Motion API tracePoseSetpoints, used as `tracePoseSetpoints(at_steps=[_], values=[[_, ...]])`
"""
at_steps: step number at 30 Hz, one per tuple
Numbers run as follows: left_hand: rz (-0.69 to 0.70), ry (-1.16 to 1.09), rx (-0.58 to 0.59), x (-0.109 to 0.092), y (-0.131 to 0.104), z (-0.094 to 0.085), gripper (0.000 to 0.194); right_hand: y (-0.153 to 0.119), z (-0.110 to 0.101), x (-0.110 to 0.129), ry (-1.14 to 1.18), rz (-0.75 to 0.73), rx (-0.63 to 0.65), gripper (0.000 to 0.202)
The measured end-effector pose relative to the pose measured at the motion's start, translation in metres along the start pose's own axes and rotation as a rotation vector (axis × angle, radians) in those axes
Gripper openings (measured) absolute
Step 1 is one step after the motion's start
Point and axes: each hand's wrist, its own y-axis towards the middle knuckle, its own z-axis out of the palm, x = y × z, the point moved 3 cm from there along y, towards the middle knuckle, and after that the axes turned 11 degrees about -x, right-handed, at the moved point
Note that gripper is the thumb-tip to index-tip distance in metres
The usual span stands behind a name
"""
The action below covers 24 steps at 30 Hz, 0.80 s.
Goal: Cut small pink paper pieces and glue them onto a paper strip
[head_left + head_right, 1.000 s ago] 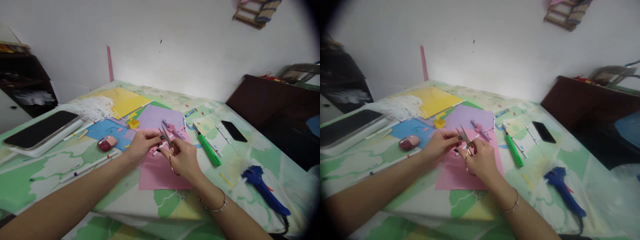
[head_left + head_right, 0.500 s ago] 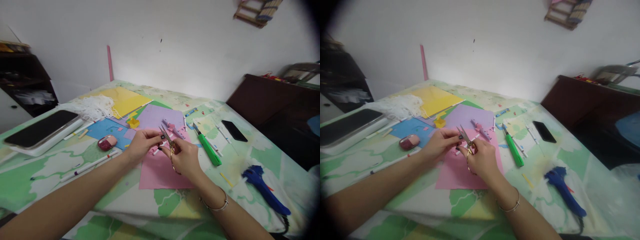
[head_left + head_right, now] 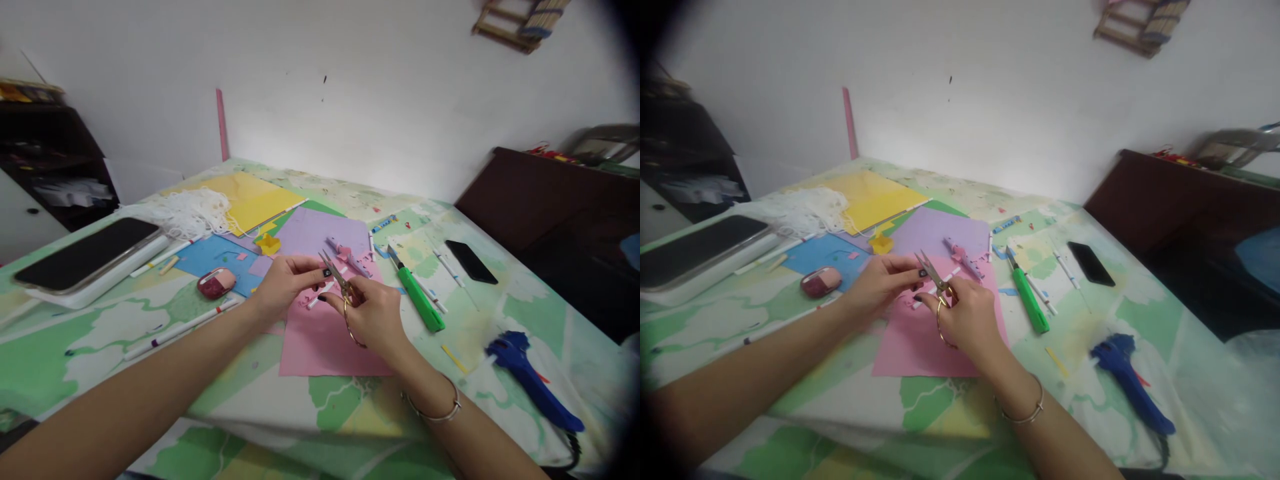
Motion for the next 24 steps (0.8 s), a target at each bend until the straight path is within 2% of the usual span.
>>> tracePoseSetpoints(at_steps=[11, 24], values=[[0.023, 0.140, -0.031, -0.009, 0.002, -0.003, 0.004, 0.001, 0.000, -0.001, 0.026, -0.006, 0.039, 0.045], [0.067, 0.208, 0.013, -0.010, 0.008, -0.008, 0.005, 0.002, -0.001, -0.004, 0.034, -0.027, 0.086, 0.046]])
